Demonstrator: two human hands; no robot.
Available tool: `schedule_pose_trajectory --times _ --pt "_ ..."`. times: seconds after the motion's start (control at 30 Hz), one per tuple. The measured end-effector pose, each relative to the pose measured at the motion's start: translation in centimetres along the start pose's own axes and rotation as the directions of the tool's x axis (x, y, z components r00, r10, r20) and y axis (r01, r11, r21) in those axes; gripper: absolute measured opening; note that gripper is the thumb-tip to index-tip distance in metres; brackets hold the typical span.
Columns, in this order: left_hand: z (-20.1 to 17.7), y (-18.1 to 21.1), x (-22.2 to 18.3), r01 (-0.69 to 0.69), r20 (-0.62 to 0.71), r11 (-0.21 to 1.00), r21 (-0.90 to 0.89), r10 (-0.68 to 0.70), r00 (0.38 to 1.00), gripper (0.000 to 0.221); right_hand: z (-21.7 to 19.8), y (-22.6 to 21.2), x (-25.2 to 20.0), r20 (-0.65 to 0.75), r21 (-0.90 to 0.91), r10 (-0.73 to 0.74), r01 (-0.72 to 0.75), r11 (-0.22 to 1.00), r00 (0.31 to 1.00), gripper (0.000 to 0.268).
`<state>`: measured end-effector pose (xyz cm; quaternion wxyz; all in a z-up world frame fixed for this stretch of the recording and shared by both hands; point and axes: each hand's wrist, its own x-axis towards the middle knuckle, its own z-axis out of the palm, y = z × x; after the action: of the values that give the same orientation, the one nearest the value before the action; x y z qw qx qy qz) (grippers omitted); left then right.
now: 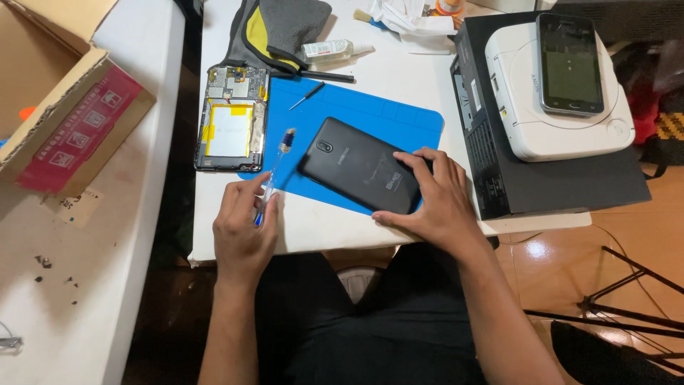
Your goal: Repairing a smartphone by connecting internal components and cleaning the back cover.
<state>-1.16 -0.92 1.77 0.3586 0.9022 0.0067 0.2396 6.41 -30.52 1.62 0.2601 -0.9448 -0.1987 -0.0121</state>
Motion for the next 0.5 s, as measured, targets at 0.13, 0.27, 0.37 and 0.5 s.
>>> schedule_pose_trajectory --times 0.13,0.27,0.37,0.5 --pt "0.4 -0.4 0.0 -0.003 -0.046 1.0 0.02 0.004 0.999 0.028 0.1 0.3 0.0 0.0 -0.026 -0.03 0.03 0.999 1.0 0.101" --pt "0.7 -0.5 0.0 0.016 -0.106 0.997 -0.072 -0.024 0.994 0.039 -0.2 -0.2 0.0 0.015 -0.083 -0.139 0.14 0.987 0.99 0.097" --pt "0.4 0.0 0.2 0.003 -0.096 0.998 -0.056 -0.008 0.995 0.032 0.2 0.3 -0.1 0.001 -0.104 -0.153 0.152 0.983 0.988 0.092" --pt "0.2 -0.4 0.1 -0.024 -0.088 0.995 -0.095 0.015 0.996 0.047 -0.3 0.1 -0.1 0.018 -0.081 -0.126 0.127 0.989 0.992 0.089"
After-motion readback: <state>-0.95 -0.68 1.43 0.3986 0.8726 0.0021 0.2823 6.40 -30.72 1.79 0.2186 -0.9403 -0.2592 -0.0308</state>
